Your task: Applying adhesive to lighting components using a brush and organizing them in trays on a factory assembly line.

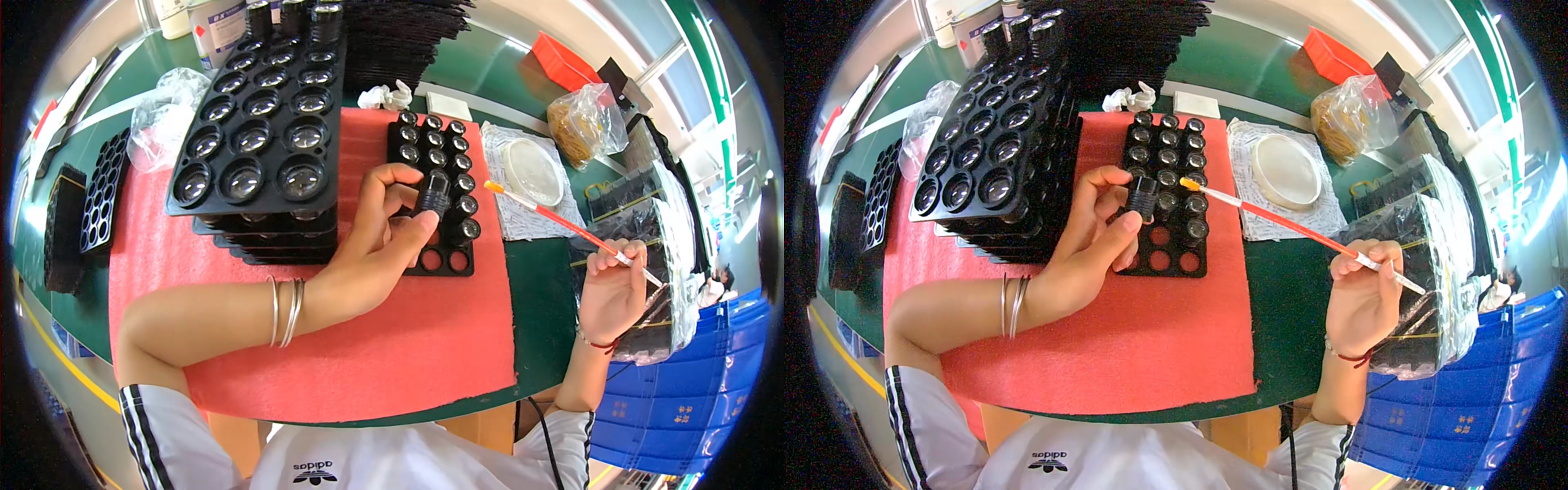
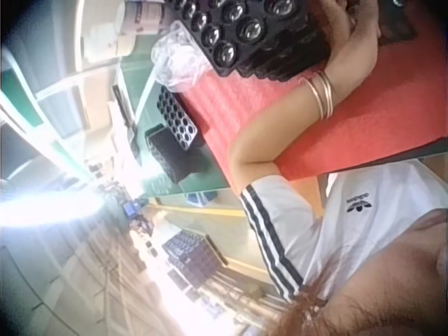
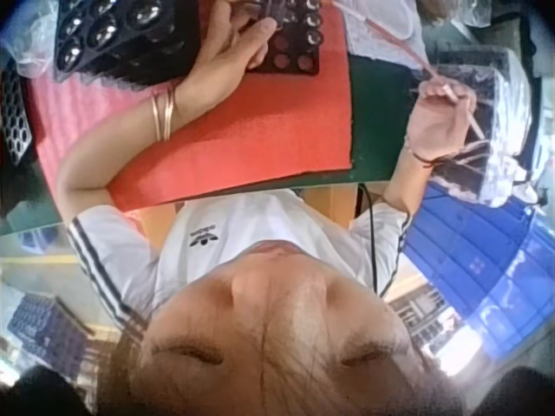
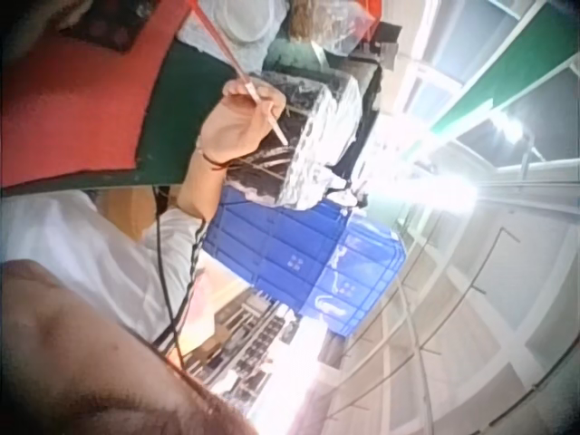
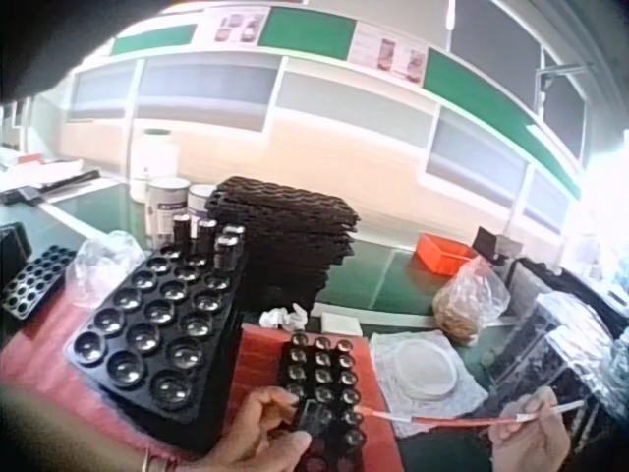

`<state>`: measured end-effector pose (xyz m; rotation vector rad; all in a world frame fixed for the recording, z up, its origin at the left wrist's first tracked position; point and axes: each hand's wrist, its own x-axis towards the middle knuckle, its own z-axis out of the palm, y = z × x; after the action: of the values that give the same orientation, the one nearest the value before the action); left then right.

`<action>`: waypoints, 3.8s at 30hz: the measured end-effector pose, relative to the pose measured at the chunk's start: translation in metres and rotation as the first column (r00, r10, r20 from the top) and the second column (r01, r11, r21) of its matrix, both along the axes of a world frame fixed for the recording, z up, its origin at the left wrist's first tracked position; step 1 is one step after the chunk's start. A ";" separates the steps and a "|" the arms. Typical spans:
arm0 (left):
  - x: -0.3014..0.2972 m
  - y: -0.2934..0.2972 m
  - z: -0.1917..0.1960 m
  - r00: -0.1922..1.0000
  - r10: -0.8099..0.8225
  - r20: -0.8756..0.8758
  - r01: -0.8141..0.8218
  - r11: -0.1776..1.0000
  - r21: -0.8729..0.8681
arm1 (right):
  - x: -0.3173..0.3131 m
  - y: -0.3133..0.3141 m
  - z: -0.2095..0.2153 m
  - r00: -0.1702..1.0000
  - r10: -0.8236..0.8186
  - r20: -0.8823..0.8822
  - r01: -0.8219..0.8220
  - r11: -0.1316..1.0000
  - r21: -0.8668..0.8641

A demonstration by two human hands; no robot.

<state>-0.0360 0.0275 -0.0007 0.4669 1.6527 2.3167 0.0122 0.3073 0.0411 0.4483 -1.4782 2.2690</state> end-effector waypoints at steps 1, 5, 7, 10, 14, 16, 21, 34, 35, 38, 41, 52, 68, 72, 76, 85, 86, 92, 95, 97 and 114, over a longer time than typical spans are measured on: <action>0.000 0.000 0.001 1.000 0.009 -0.001 -0.010 1.000 -0.015 | 0.001 -0.003 0.002 1.000 0.003 0.006 -0.003 0.999 0.035; 0.000 -0.001 0.004 1.000 0.009 -0.001 -0.009 1.000 -0.024 | 0.001 -0.006 0.002 1.000 0.004 -0.008 -0.003 0.985 0.170; -0.001 0.000 0.006 1.000 0.011 0.010 -0.010 0.998 -0.063 | 0.001 -0.005 0.000 1.000 -0.014 -0.016 0.017 0.983 0.182; -0.005 0.001 -0.004 0.999 -0.013 0.032 0.015 0.997 -0.070 | 0.001 -0.005 -0.001 0.999 -0.030 -0.040 0.038 0.972 0.231; -0.006 0.004 -0.009 0.999 0.013 0.032 -0.011 0.997 -0.080 | 0.001 -0.005 -0.001 0.996 -0.009 -0.090 0.036 0.951 0.307; -0.006 0.004 -0.010 1.000 0.010 0.013 -0.009 0.996 -0.085 | 0.000 -0.006 -0.001 0.995 -0.005 -0.103 0.039 0.943 0.330; -0.005 0.004 -0.008 1.000 0.006 -0.006 -0.007 0.997 -0.081 | 0.000 -0.007 -0.002 0.993 -0.026 -0.116 0.066 0.935 0.350; -0.004 0.001 -0.008 0.997 -0.042 0.071 0.046 0.997 -0.063 | 0.000 -0.007 0.000 0.984 -0.100 -0.147 0.148 0.922 0.358; -0.004 0.001 -0.007 0.997 -0.043 0.069 0.046 0.998 -0.049 | 0.000 -0.007 0.001 0.984 -0.101 -0.146 0.147 0.924 0.354; -0.003 0.002 -0.003 0.996 -0.052 0.070 0.053 0.998 -0.018 | 0.000 -0.007 0.001 0.985 -0.101 -0.141 0.144 0.927 0.345; -0.002 0.001 -0.002 0.994 -0.080 0.080 0.082 0.997 -0.015 | 0.000 -0.006 0.001 0.985 -0.105 -0.135 0.145 0.931 0.336; -0.002 0.001 -0.001 0.988 -0.142 0.057 0.139 0.989 0.053 | 0.000 -0.006 0.001 0.984 -0.112 -0.136 0.152 0.928 0.339; 0.001 -0.003 -0.002 0.980 -0.159 -0.117 0.136 0.973 -0.184 | 0.001 -0.001 -0.002 0.933 -0.292 -0.211 0.335 0.919 0.207; 0.030 -0.008 0.034 0.919 -0.231 -0.319 0.171 0.964 -0.204 | -0.001 0.002 -0.008 0.912 -0.298 -0.284 0.377 0.881 0.287; 0.046 -0.030 0.083 0.797 -0.260 -0.545 0.164 0.962 -0.219 | -0.005 -0.007 -0.009 0.891 -0.330 -0.313 0.422 0.856 0.300; -0.038 -0.102 0.146 0.501 0.081 -0.862 -0.766 0.506 -0.397 | -0.002 -0.001 -0.010 0.888 -0.354 -0.293 0.445 0.820 0.360; -0.051 -0.110 0.140 0.508 0.088 -0.857 -0.765 0.503 -0.402 | -0.002 -0.001 -0.009 0.884 -0.360 -0.299 0.454 0.815 0.360; -0.100 -0.135 0.099 0.440 0.102 -0.892 -0.842 0.393 -0.370 | -0.001 -0.001 -0.008 0.869 -0.379 -0.319 0.483 0.793 0.371; -0.105 -0.136 0.095 0.455 0.146 -0.878 -0.850 0.366 -0.379 | 0.000 -0.002 -0.008 0.869 -0.374 -0.323 0.482 0.789 0.381; -0.105 -0.137 0.095 0.476 0.165 -0.864 -0.851 0.334 -0.405 | 0.000 -0.002 -0.008 0.866 -0.380 -0.326 0.487 0.786 0.380; -0.099 -0.131 0.103 0.570 0.174 -0.803 -0.816 0.238 -0.527 | 0.000 -0.003 -0.008 0.857 -0.369 -0.361 0.504 0.748 0.432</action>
<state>-0.1346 -0.1038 0.1027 0.4012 3.5195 1.0673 0.0121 0.3044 0.0334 0.4540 -1.8149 1.3762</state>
